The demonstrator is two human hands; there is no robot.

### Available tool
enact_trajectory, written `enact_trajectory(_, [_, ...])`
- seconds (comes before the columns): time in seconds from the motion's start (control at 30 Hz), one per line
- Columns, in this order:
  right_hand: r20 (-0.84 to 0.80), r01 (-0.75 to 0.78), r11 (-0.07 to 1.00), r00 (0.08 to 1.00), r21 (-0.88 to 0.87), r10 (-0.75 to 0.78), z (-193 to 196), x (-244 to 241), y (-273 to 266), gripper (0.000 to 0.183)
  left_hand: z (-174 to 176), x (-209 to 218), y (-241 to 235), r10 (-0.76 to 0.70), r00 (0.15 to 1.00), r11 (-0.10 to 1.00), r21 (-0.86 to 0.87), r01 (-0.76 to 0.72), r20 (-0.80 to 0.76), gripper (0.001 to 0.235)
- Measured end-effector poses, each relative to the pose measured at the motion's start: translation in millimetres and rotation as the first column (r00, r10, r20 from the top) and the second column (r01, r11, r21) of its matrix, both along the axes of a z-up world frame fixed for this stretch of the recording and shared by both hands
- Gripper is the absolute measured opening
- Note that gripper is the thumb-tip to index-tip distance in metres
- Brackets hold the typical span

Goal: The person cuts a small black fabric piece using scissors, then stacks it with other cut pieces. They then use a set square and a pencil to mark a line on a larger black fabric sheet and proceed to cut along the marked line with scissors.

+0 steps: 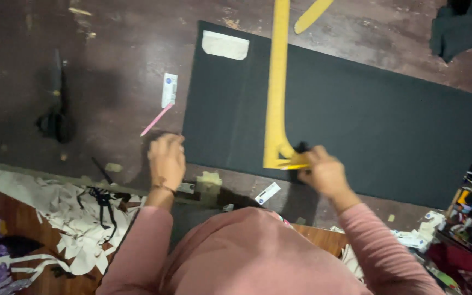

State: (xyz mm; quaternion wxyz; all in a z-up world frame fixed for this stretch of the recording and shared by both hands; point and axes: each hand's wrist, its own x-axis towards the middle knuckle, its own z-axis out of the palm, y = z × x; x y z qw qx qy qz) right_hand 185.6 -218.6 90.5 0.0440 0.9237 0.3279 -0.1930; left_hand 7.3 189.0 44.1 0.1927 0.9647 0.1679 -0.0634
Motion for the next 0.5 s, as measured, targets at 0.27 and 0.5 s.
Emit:
enact_trajectory(0.27, [0.246, 0.080, 0.995, 0.965, 0.060, -0.092, -39, 24, -68, 0.052, -22, -2, 173, 0.625, 0.746, 0.699, 0.259, -0.666, 0.231, 0.064])
enact_trajectory(0.5, [0.287, 0.147, 0.926, 0.923, 0.347, -0.255, 2, -51, 40, 0.034, -19, -19, 282, 0.452, 0.856, 0.865, 0.357, -0.352, -0.251, 0.074])
